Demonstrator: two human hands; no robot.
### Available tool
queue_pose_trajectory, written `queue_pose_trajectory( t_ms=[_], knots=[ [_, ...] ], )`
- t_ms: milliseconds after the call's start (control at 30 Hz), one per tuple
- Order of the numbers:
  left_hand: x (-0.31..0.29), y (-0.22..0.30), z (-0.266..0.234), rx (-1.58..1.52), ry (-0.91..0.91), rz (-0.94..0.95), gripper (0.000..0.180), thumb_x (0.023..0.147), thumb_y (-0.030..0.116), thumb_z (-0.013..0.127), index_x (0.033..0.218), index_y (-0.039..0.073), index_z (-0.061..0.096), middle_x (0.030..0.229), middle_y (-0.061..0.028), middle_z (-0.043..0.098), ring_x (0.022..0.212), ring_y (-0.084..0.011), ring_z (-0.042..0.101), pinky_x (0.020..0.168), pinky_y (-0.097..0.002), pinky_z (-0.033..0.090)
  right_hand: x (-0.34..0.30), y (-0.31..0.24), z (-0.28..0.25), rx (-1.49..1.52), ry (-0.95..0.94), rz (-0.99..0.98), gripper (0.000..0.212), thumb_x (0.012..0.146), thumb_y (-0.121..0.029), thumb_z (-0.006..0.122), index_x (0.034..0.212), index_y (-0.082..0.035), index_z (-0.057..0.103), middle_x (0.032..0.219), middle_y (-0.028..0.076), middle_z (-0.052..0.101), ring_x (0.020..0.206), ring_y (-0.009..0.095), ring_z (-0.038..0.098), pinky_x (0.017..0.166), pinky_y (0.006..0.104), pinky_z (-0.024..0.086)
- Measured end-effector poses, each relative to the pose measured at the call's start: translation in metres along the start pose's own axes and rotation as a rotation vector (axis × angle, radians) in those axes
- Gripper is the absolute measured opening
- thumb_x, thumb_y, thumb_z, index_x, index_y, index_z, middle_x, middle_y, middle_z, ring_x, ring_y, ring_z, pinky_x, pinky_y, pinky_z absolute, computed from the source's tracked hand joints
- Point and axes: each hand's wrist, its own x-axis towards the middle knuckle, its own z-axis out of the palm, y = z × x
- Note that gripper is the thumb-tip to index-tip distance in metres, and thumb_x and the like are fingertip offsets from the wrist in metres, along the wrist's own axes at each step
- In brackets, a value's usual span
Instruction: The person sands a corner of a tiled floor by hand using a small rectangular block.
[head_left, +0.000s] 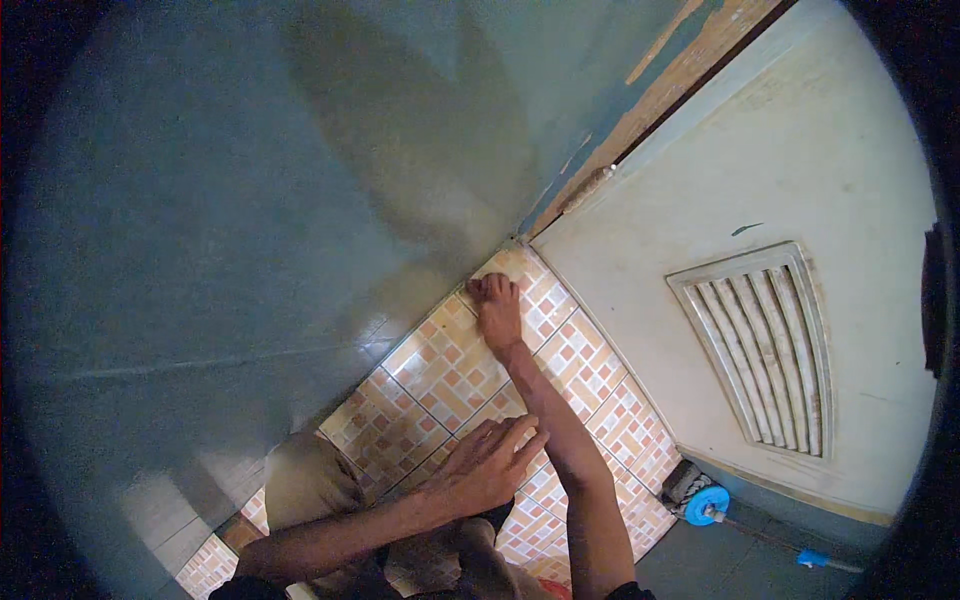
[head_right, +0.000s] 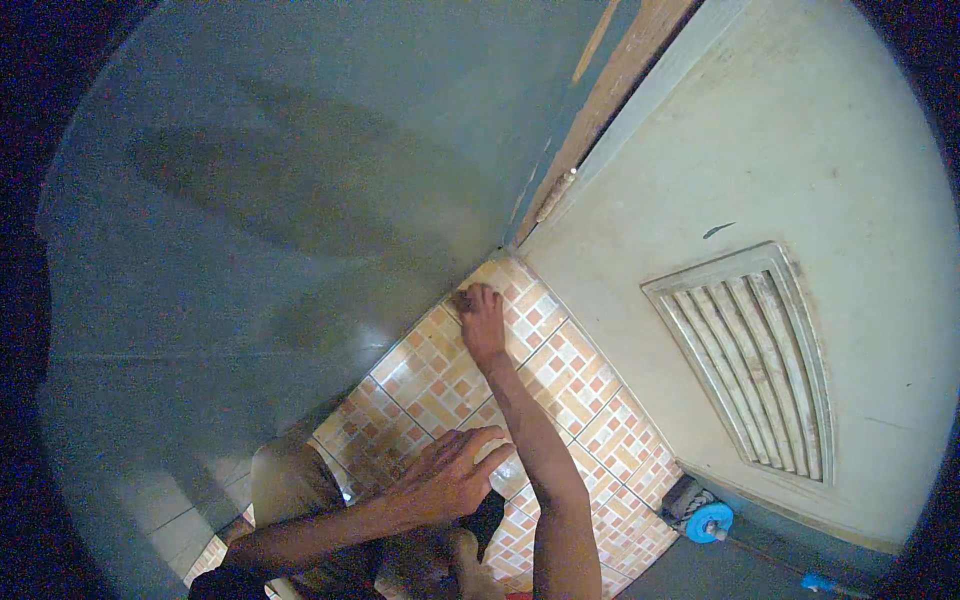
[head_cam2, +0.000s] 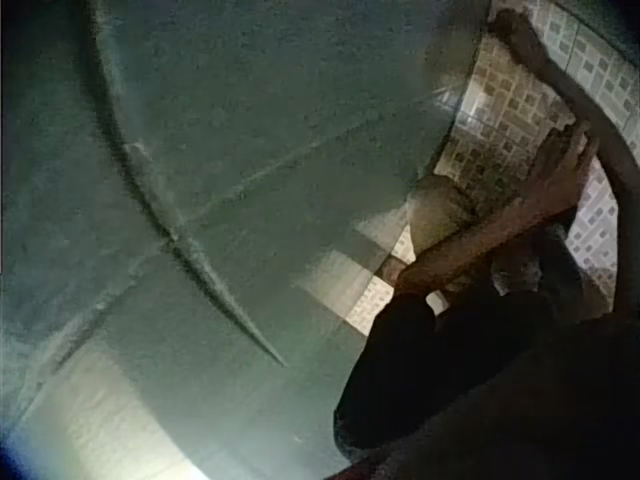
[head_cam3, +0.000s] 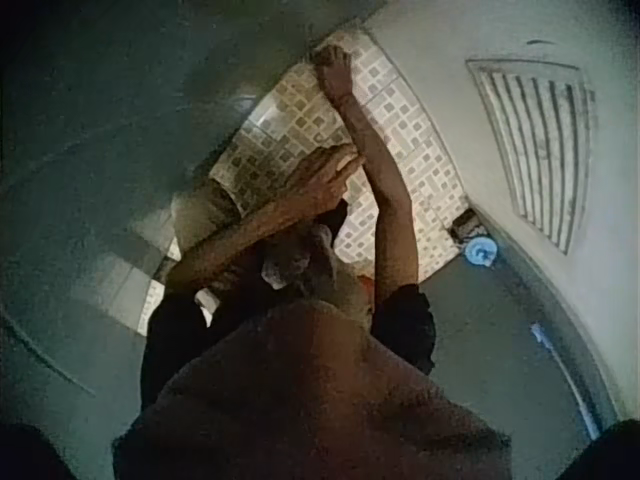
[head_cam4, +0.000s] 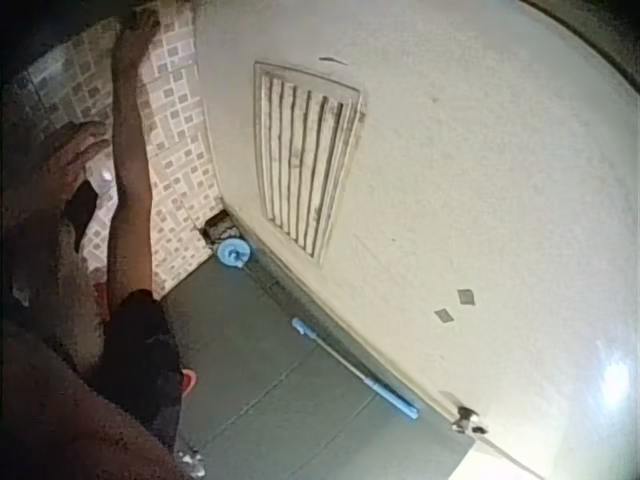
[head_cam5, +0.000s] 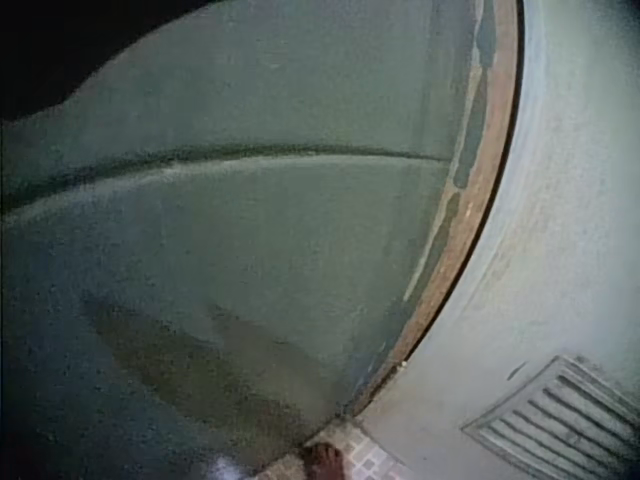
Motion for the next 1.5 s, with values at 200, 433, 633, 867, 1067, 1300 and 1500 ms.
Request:
queue_pose_trajectory(
  t_ms=[200,433,633,867,1067,1300,1500],
  knots=[
    [0.001,0.0,0.0,-0.02,0.013,0.017,0.045,0.078,0.011,0.063,0.121,0.0,0.059,0.123,-0.0126,0.052,0.099,-0.0266,0.062,0.087,-0.0384,0.05,-0.003,0.009,-0.002,-0.029,0.036,-0.189,0.04,0.073,-0.008,0.06,0.112,-0.009,0.07,0.11,0.012,0.052,0.112,0.03,0.048,0.092,0.0454,0.04],
    [0.003,0.003,-0.004,-0.046,0.062,0.006,0.045,0.078,0.011,0.063,0.122,0.001,0.06,0.122,-0.0128,0.053,0.101,-0.0261,0.061,0.089,-0.0399,0.05,0.015,0.025,0.0,-0.092,0.03,0.015,0.034,0.077,-0.011,0.06,0.11,-0.011,0.067,0.107,0.01,0.053,0.109,0.028,0.05,0.089,0.0447,0.039],
    [0.0,-0.001,-0.003,-0.001,0.028,0.042,0.049,0.077,0.01,0.063,0.124,-0.001,0.057,0.123,-0.0158,0.052,0.103,-0.0281,0.06,0.089,-0.0407,0.05,0.001,-0.007,-0.001,0.003,-0.059,-0.244,0.036,0.078,-0.015,0.061,0.113,-0.007,0.066,0.111,0.012,0.053,0.115,0.03,0.048,0.097,0.0477,0.038],
    [0.001,-0.002,-0.001,-0.035,0.007,0.015,0.048,0.077,0.009,0.062,0.123,-0.001,0.057,0.124,-0.0171,0.051,0.099,-0.0294,0.06,0.087,-0.0413,0.05,0.021,0.025,-0.004,-0.176,0.012,-0.04,0.032,0.08,-0.014,0.059,0.11,-0.007,0.066,0.112,0.012,0.053,0.114,0.03,0.049,0.092,0.0477,0.04],
    [0.0,0.001,0.0,-0.038,-0.084,-0.042,0.052,0.076,0.01,0.065,0.127,0.005,0.06,0.132,-0.0157,0.05,0.111,-0.0318,0.059,0.095,-0.0424,0.049,0.003,0.001,-0.002,-0.065,-0.118,-0.281,0.044,0.074,-0.014,0.066,0.117,-0.008,0.065,0.113,0.011,0.053,0.117,0.03,0.047,0.092,0.0466,0.04],
    [0.0,-0.003,0.001,-0.032,-0.053,-0.03,0.052,0.075,0.01,0.065,0.127,0.005,0.06,0.131,-0.015,0.051,0.11,-0.0307,0.059,0.093,-0.0423,0.051,0.019,0.019,0.0,-0.175,0.046,-0.167,0.024,0.076,-0.017,0.063,0.095,-0.006,0.073,0.116,0.013,0.052,0.119,0.031,0.046,0.094,0.0473,0.039],
    [-0.001,-0.004,0.001,0.047,-0.008,0.042,0.054,0.076,0.014,0.065,0.127,0.0,0.054,0.122,-0.0157,0.051,0.1,-0.0261,0.06,0.087,-0.0382,0.05,-0.007,-0.006,0.008,-0.017,-0.037,-0.142,0.034,0.078,-0.015,0.061,0.11,-0.007,0.068,0.115,0.013,0.052,0.119,0.031,0.046,0.096,0.049,0.039]
  ],
)
